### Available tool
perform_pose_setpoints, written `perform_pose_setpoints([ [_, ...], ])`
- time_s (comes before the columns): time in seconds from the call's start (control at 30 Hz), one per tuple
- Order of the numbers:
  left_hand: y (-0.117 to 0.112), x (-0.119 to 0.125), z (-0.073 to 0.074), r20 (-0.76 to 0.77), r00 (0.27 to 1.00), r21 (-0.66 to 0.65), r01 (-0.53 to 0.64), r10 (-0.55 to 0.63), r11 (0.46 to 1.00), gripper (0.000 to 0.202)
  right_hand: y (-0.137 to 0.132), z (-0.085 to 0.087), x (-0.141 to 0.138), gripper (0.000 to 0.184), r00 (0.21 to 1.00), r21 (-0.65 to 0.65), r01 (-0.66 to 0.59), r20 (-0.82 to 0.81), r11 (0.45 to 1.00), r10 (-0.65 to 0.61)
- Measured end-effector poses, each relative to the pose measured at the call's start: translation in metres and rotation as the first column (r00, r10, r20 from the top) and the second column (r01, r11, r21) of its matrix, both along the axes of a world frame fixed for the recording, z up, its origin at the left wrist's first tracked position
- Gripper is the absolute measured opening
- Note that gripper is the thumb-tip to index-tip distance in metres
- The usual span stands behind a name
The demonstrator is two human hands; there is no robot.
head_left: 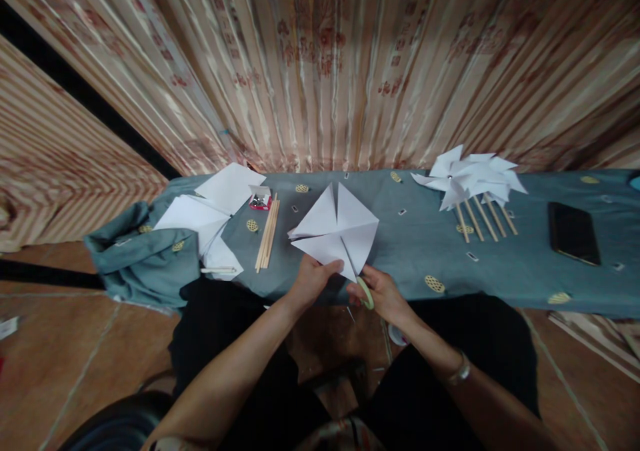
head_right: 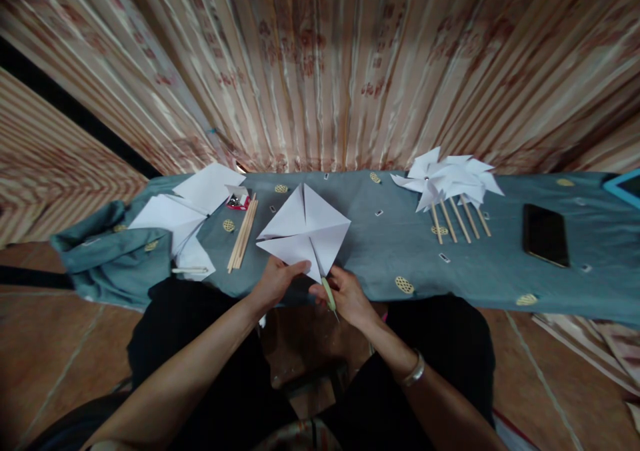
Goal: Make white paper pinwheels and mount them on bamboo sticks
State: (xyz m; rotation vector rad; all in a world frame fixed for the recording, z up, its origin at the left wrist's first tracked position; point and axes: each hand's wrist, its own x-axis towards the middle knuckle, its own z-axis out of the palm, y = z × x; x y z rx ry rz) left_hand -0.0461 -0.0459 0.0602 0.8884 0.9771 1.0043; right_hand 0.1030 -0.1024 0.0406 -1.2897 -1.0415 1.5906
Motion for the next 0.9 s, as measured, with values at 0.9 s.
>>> perform_pose_setpoints([
  [0.9,0.033,-0.024,0.019,0.018,0.969,0.025,-0.248,0.247,0.969,0.035,-0.006,-0.001,0.016,0.04,0.957,-0.002,-0.238,0.17,0.971,0.235],
])
